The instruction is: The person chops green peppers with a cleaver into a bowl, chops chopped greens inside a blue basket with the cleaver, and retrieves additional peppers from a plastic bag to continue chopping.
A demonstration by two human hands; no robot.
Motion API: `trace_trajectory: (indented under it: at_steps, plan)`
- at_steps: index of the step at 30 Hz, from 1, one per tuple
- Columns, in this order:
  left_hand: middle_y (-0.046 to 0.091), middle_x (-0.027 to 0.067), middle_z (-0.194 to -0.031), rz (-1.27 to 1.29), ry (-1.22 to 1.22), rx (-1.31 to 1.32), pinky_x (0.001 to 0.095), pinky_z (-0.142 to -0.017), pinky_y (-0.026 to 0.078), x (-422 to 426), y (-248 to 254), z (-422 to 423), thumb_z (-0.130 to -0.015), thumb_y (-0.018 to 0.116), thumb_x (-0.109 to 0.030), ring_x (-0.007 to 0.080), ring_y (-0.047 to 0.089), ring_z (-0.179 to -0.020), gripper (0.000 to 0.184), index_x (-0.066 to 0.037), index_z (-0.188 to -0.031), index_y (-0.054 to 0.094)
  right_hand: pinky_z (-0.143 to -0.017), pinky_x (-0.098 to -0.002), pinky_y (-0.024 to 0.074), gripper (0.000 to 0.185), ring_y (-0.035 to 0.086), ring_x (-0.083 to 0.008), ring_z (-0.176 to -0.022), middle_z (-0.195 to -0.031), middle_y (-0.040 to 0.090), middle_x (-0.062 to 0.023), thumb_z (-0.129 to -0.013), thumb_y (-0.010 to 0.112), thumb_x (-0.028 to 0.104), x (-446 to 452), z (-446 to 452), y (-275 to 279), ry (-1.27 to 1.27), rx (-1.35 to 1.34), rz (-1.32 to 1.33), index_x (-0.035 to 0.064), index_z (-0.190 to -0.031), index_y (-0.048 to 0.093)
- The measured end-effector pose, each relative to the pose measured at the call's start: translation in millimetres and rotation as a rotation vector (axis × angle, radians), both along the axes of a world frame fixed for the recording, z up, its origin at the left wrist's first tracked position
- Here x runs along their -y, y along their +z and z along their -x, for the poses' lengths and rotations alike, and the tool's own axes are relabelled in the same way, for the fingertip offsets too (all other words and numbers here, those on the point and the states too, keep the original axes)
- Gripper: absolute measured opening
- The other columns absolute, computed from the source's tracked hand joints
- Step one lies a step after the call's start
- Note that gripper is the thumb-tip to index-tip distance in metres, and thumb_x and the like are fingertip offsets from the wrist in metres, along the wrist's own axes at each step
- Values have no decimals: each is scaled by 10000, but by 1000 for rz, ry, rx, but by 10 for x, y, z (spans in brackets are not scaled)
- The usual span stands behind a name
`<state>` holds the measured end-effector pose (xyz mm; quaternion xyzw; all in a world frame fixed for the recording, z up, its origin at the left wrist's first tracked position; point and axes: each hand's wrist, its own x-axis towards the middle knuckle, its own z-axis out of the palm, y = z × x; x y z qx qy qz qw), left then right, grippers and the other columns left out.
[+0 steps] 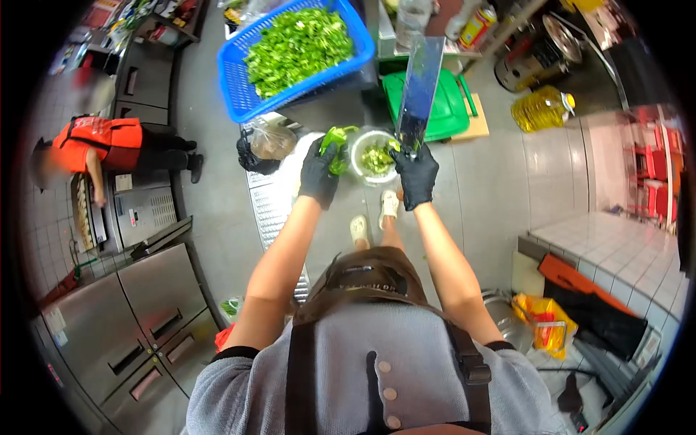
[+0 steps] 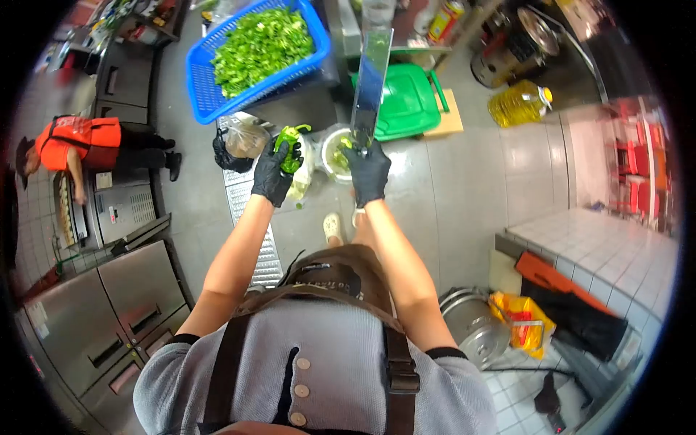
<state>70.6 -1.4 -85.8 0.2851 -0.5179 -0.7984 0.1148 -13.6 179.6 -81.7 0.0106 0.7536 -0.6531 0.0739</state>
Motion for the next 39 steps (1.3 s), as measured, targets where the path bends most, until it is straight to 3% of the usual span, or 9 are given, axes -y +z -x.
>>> trace_trajectory:
  at_steps: [1, 4, 8, 14, 20, 24, 26, 35, 39]
  plan:
    - [581, 60, -956, -354, 157, -64, 261, -680, 467, -40, 334, 69, -934, 515, -137, 139, 545, -803, 251, -29, -1160, 511, -659, -311, 502, 377, 647, -158, -735, -856, 693, -93, -692, 760, 96, 101, 64, 157, 21, 26, -71, 46, -1048, 645]
    - [569, 57, -939, -378, 179, -267, 258, -666, 456, 219, 383, 115, -931, 519, -149, 145, 534, -783, 258, -25, -1158, 511, -549, -246, 467, 326, 551, -85, -608, -789, 671, -35, -719, 741, 65, 645, 511, 452, 118, -344, 86, 22, -1027, 643]
    - [560, 66, -944, -463, 309, -319, 255, -676, 461, 424, 790, 338, -924, 528, -142, 155, 540, -805, 255, -34, -1153, 498, -615, -302, 479, 218, 577, -112, -648, -785, 670, -81, -758, 707, 120, 1393, 1238, 799, 317, -557, 38, 31, -947, 644]
    - [595, 92, -1002, -429, 341, -331, 278, -670, 508, 649, 1052, 521, -886, 580, -85, 190, 587, -810, 289, -38, -1161, 502, -510, -307, 486, 198, 641, -174, -555, -655, 638, -118, -814, 658, 104, 1026, 999, 1197, 522, -869, -62, 7, -983, 620]
    - [625, 71, -983, -189, 283, -269, 258, -635, 492, 523, 1087, 513, -851, 610, -33, 174, 599, -774, 313, -58, -1156, 541, -504, -275, 487, 232, 628, -148, -549, -658, 648, -96, -804, 652, 16, 945, 878, 1197, 727, -861, 7, -7, -1029, 596]
    - [628, 59, -969, -86, 309, -249, 246, -627, 494, 557, 1048, 544, -841, 617, -18, 153, 598, -773, 316, -53, -1149, 554, -483, -270, 466, 96, 599, -156, -531, -724, 632, -63, -789, 655, 29, 976, 823, 1190, 757, -422, 227, 44, -850, 583]
    - [631, 52, -955, -47, 305, -227, 244, -627, 496, 599, 1045, 565, -834, 625, -14, 145, 599, -758, 322, -49, -1147, 559, -492, -256, 473, 124, 597, -115, -555, -764, 643, -50, -807, 643, 25, 990, 832, 1286, 777, -298, 208, 37, -924, 604]
    - [654, 73, -928, -120, 219, -161, 267, -663, 524, 940, 1351, 594, -829, 639, -47, 157, 630, -774, 247, -3, -1069, 598, -443, -215, 390, 122, 505, -63, -494, -645, 606, -40, -850, 636, 55, 1318, 949, 1449, 785, -213, 324, -8, -952, 618]
    - [652, 87, -938, -251, -42, -122, 273, -684, 533, 1339, 1423, 661, -857, 619, -106, 157, 630, -771, 223, 10, -1047, 600, -552, -238, 481, 148, 558, -59, -612, -706, 630, -43, -834, 636, 28, 1468, 1090, 1560, 831, -167, 194, -17, -974, 637]
